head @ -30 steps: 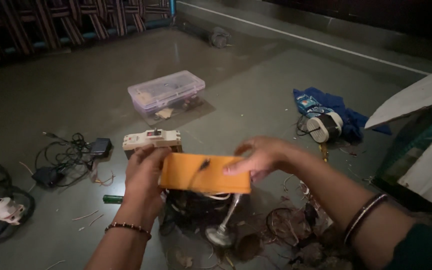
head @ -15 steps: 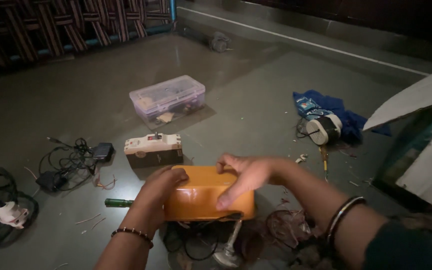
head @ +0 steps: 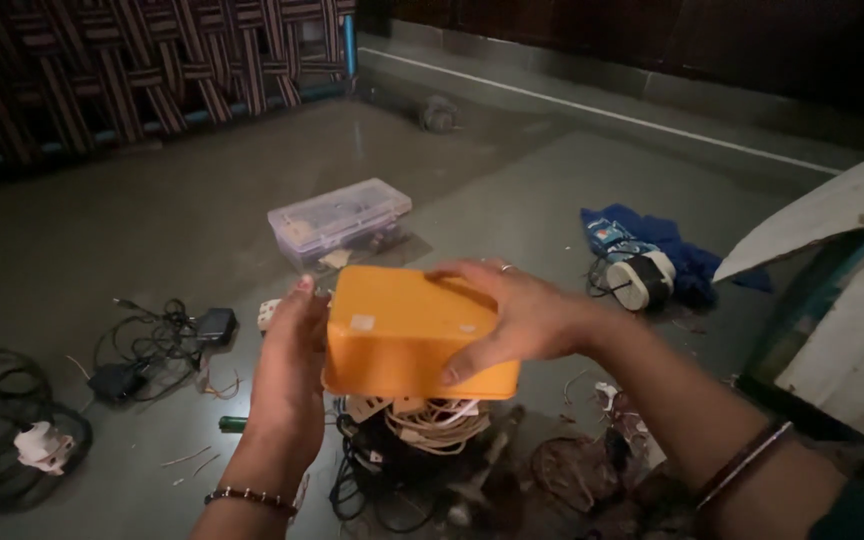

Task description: The person gathers and untangles various cables on the floor, including a black power adapter cable, a red wire bundle, and a white extension cord. They coil each cable and place them into a small orange container or a larger white box.

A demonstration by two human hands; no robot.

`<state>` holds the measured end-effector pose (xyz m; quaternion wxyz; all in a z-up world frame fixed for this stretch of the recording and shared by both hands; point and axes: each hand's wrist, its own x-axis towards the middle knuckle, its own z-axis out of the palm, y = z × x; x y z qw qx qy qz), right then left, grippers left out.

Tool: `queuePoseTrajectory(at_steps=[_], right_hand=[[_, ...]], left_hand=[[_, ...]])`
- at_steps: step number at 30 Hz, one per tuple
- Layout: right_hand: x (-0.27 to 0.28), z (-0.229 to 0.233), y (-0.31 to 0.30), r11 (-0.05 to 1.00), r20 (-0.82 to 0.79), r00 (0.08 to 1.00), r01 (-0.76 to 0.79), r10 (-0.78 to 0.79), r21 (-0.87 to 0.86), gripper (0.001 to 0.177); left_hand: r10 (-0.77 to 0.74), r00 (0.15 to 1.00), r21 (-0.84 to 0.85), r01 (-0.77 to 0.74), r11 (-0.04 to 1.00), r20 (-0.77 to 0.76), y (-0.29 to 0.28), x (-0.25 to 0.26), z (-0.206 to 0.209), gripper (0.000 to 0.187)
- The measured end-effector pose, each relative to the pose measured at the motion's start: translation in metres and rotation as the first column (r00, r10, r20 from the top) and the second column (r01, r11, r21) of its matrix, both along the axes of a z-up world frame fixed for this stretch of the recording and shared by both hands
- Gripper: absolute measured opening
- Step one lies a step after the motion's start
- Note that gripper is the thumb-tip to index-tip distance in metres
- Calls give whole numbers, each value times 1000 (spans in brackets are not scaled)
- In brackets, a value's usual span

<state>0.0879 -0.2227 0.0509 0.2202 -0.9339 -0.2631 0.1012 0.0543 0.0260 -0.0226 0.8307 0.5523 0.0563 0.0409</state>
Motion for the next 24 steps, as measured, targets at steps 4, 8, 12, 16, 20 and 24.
queuePoseTrajectory(at_steps=[4, 8, 12, 16, 20, 24], right_hand=[[-8, 5, 4, 967, -217, 974, 119, -69, 225, 118], [10, -13, -6, 861, -497, 856, 357, -146, 362, 105], [6, -13, -4, 812, -506, 814, 486, -286, 323, 100], [1, 1, 8, 874, -384, 868, 422, -313, 241, 86], [24, -3, -7, 675, -367, 782, 622, -504, 397, 74], [45, -27, -36, 536, -371, 695, 715, -616, 448, 62]], left_hand=[[-32, 999, 109, 32, 994, 1, -10, -16, 16, 78], [-215, 976, 9, 215, 977, 32, -17, -22, 23, 90], [-327, 937, -57, 335, 940, 121, -27, -25, 31, 97], [-320, 940, 45, 317, 947, 117, -37, -21, 23, 97], [-256, 957, -17, 261, 965, 136, -46, -25, 36, 107], [-353, 928, 187, 328, 926, 120, -60, -25, 14, 106]])
